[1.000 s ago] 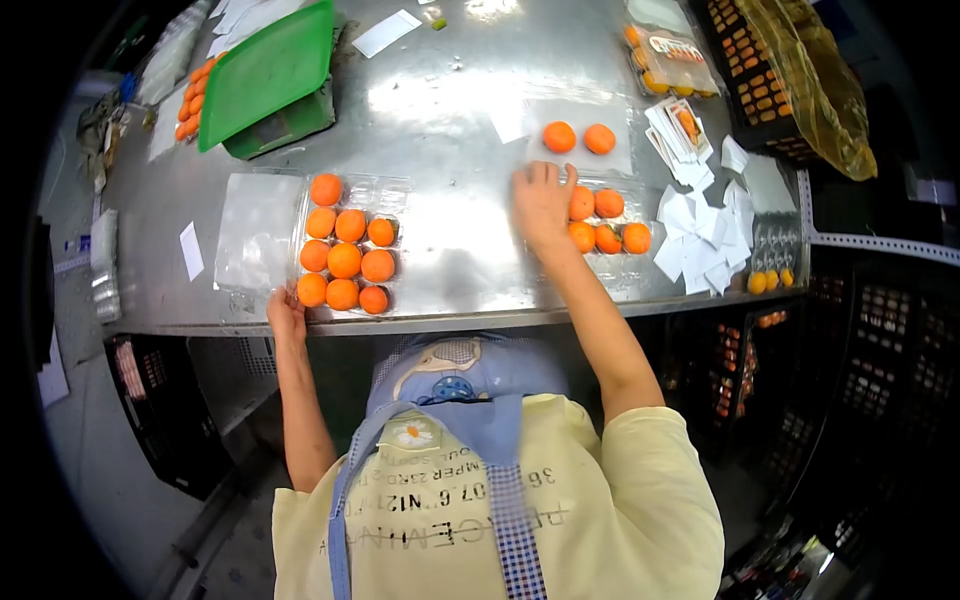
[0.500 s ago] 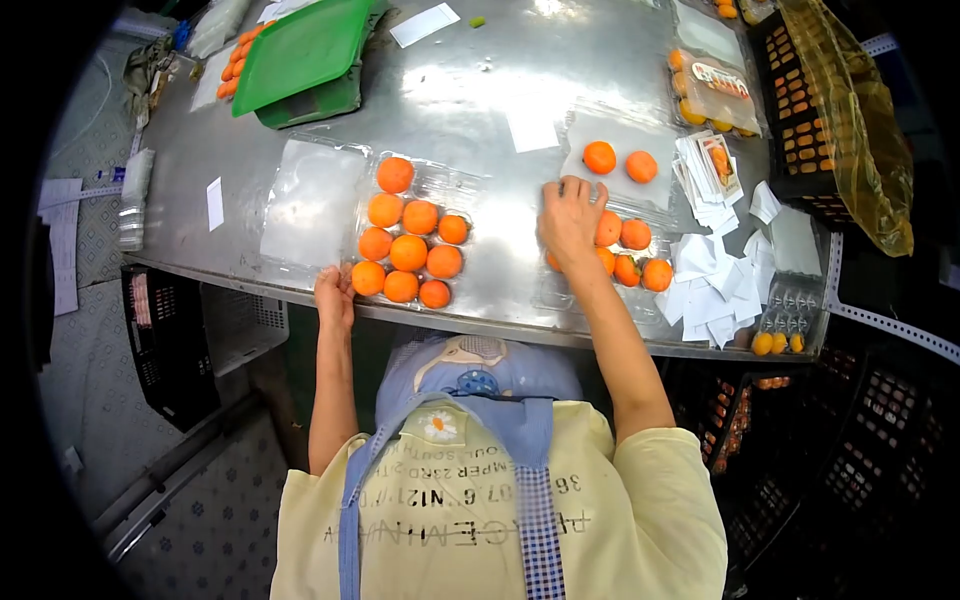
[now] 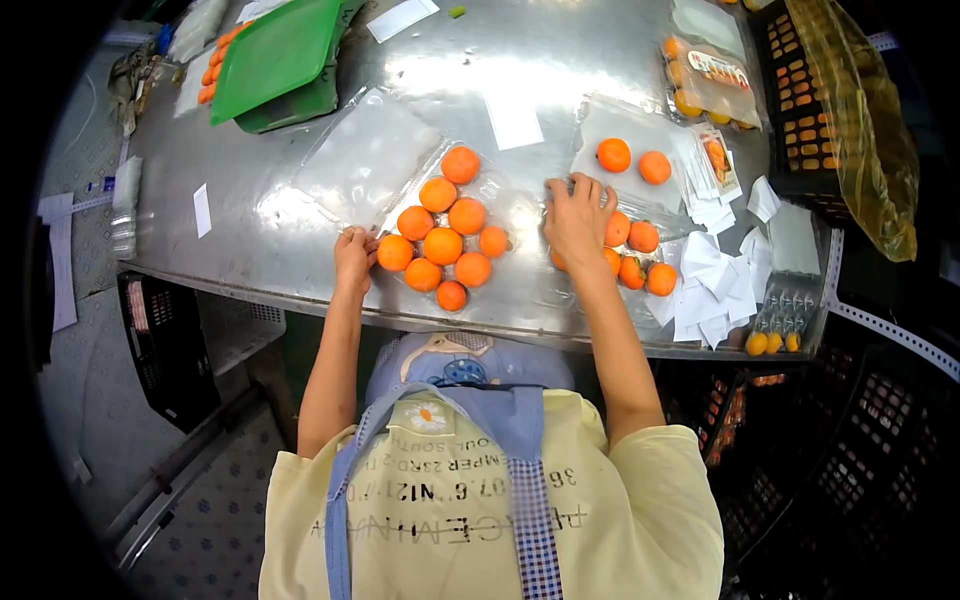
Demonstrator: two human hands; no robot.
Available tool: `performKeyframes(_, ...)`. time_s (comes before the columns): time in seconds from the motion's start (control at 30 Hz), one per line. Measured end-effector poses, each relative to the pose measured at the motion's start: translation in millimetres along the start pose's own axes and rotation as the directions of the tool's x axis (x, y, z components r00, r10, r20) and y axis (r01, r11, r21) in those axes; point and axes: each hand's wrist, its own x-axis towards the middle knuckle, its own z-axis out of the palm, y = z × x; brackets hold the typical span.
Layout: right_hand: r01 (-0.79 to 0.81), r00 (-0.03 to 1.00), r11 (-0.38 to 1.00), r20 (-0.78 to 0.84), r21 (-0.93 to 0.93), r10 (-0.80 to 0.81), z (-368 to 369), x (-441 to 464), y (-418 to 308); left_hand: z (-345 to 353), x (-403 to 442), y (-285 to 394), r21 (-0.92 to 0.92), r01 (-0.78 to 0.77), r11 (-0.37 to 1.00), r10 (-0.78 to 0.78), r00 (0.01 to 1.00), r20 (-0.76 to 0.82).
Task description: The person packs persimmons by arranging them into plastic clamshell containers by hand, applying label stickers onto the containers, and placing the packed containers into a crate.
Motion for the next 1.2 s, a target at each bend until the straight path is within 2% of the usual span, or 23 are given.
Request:
performKeyframes(0.1, 0.028, 0.999, 0.997, 0.024, -0.072, -0.026, -4, -8, 2, 7, 5, 4, 0.058, 0.010, 0.998, -0.011, 1.000, 0.027)
performKeyframes(0.2, 0.002, 0.998, 0.999, 0.061, -0.042, 0.001, -10, -15, 0, 13, 5, 19, 0.111, 0.031, 0.993, -0.038, 0.997, 0.064)
performKeyframes(0.37, 0.014, 1.000, 0.999, 0.015, 0.041, -0.014, -11, -22, 9, 17, 21, 32, 0.237, 0.043, 0.970, -0.079, 0.986, 0.148)
performKeyframes(0.5, 0.091, 0.993, 0.995, 0.067, 0.028, -0.093, -29, -25, 9, 24, 33, 48, 0.342, -0.019, 0.939, -0.062, 0.973, 0.224)
performKeyframes(0.6, 0.096, 0.995, 0.990, -0.035, 0.102, -0.093, -37, -31, 4, 33, 60, 61, 0.374, -0.130, 0.918, -0.007, 0.940, 0.342)
performKeyframes(0.7, 0.016, 0.995, 0.978, -0.096, 0.209, 0.004, -55, -41, 23, 39, 95, 87, 0.487, -0.223, 0.845, -0.003, 0.908, 0.420)
performKeyframes(0.73, 0.028, 0.988, 0.987, -0.157, 0.159, -0.002, -61, -44, 36, 43, 102, 98, 0.522, -0.231, 0.821, -0.017, 0.904, 0.427)
performKeyframes(0.83, -0.193, 0.942, 0.970, -0.248, 0.148, 0.226, -74, -64, 85, 48, 136, 120, 0.579, -0.291, 0.762, -0.034, 0.874, 0.484)
performKeyframes(0.93, -0.405, 0.844, 0.879, -0.266, 0.251, 0.465, -75, -82, 135, 58, 154, 126, 0.603, -0.316, 0.732, 0.075, 0.918, 0.390)
performKeyframes(0.97, -0.466, 0.836, 0.852, -0.199, 0.237, 0.512, -74, -85, 143, 62, 154, 127, 0.609, -0.331, 0.721, 0.125, 0.926, 0.355)
performKeyframes(1.0, -0.523, 0.820, 0.823, -0.131, 0.220, 0.556, -75, -88, 149, 64, 159, 123, 0.702, -0.468, 0.536, 0.342, 0.881, 0.327)
performKeyframes(1.03, -0.577, 0.799, 0.792, -0.063, 0.200, 0.598, -74, -89, 154, 64, 166, 118, 0.778, -0.545, 0.313, 0.541, 0.775, 0.325)
performKeyframes(1.07, -0.565, 0.814, 0.811, -0.058, 0.153, 0.578, -72, -90, 159, 64, 172, 113, 0.830, -0.554, 0.072, 0.704, 0.618, 0.351)
performKeyframes(1.17, -0.631, 0.771, 0.764, -0.004, 0.132, 0.637, -75, -83, 157, 122, 36, 125, 0.630, -0.775, 0.054, 0.816, 0.398, 0.419)
performKeyframes(1.2, -0.642, 0.761, 0.755, -0.005, 0.136, 0.649, -75, -81, 156, 135, 12, 106, 0.470, -0.806, 0.361, 0.675, 0.573, 0.465)
